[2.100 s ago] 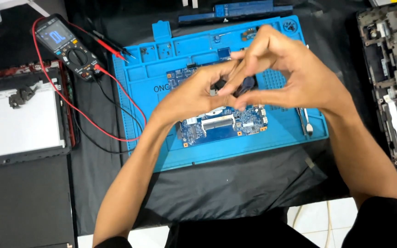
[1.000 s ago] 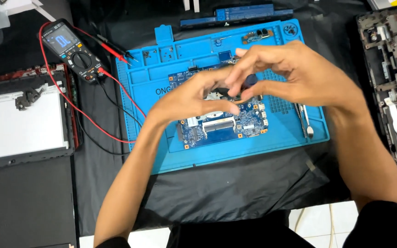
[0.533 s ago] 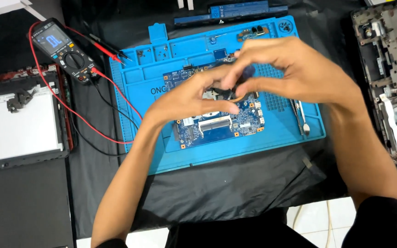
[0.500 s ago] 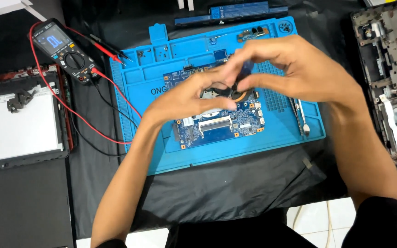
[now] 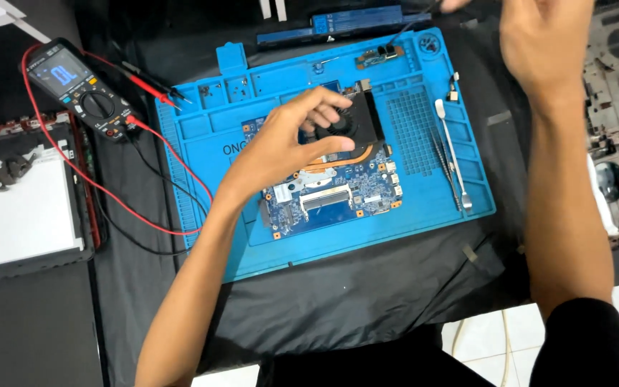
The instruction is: Using a multimeter to test electrical components on a laptop motherboard and inspecting laptop parts.
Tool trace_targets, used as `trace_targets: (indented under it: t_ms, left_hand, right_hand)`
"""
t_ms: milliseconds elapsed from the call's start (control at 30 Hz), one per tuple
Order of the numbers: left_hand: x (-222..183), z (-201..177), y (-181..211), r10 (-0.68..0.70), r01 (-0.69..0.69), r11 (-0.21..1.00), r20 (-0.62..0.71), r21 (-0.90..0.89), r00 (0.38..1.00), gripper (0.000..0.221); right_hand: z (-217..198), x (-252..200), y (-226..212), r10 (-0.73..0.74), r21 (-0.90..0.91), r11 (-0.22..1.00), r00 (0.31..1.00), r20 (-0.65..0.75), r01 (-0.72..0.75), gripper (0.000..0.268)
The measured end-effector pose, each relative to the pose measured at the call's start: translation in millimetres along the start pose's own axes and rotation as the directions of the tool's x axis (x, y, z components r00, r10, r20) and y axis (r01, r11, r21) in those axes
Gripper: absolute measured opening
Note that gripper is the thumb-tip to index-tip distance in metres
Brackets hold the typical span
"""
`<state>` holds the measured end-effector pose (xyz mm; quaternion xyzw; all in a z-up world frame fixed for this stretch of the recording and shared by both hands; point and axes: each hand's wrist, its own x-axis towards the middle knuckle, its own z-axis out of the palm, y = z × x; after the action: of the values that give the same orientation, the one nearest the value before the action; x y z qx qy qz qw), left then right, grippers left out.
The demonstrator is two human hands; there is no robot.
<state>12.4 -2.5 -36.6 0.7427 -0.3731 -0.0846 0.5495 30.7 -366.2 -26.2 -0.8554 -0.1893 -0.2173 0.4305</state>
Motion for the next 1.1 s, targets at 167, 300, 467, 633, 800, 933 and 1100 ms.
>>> trace_targets:
  t_ms: [167,300,467,633,800,933,1100]
  left_hand:
    - [2.0,1.3,4.0,-0.195,0.198,0.978,0.041,-0.066,0.980,0.045]
    - [1.3,2.9,-2.9,-0.061,0.058,0.996,0.037,0.069,0.997,0.038]
    - [2.5,-0.4,-3.9,-0.027,0.027,0.998,0.008,0.064,1.000,0.032]
    - [1.8,-5.8,-5.0,0.011,-0.008,0.997,-0.037,0.083,0.999,0.027]
    - [3.2,-11.3,-11.9,-0.028,0.030,0.998,-0.049,0.051,0.998,0.027]
    - [1.3,-21.6,-16.1,-0.100,0.097,0.995,-0.067,-0.038,0.993,0.026]
    - [-2.1,-42.6,-28.4,-0.051,0.051,0.999,-0.130,0.000,0.990,0.022]
  right_hand:
    - [6.9,0.6,63.4,0.043,-0.273,0.954,0.959,-0.279,-0.122,0.019]
    - [11.4,4.7,78.3,-0.054,-0.358,0.933,0.963,-0.264,-0.045,0.021]
    - [15.0,17.5,66.6,0.100,-0.306,0.934,0.958,-0.268,-0.183,0.031]
    - [22.8,27.1,50.8,-0.120,0.102,0.985,0.978,-0.172,0.139,0.019]
    - [25.4,30.8,40.1,-0.167,0.084,0.979,0.969,-0.183,0.185,0.021]
    - [25.2,31.6,47.4,-0.060,0.091,0.992,0.963,-0.263,0.087,0.017]
    - [36.1,48.3,19.0,-0.163,-0.091,0.985,0.963,-0.217,0.146,0.016]
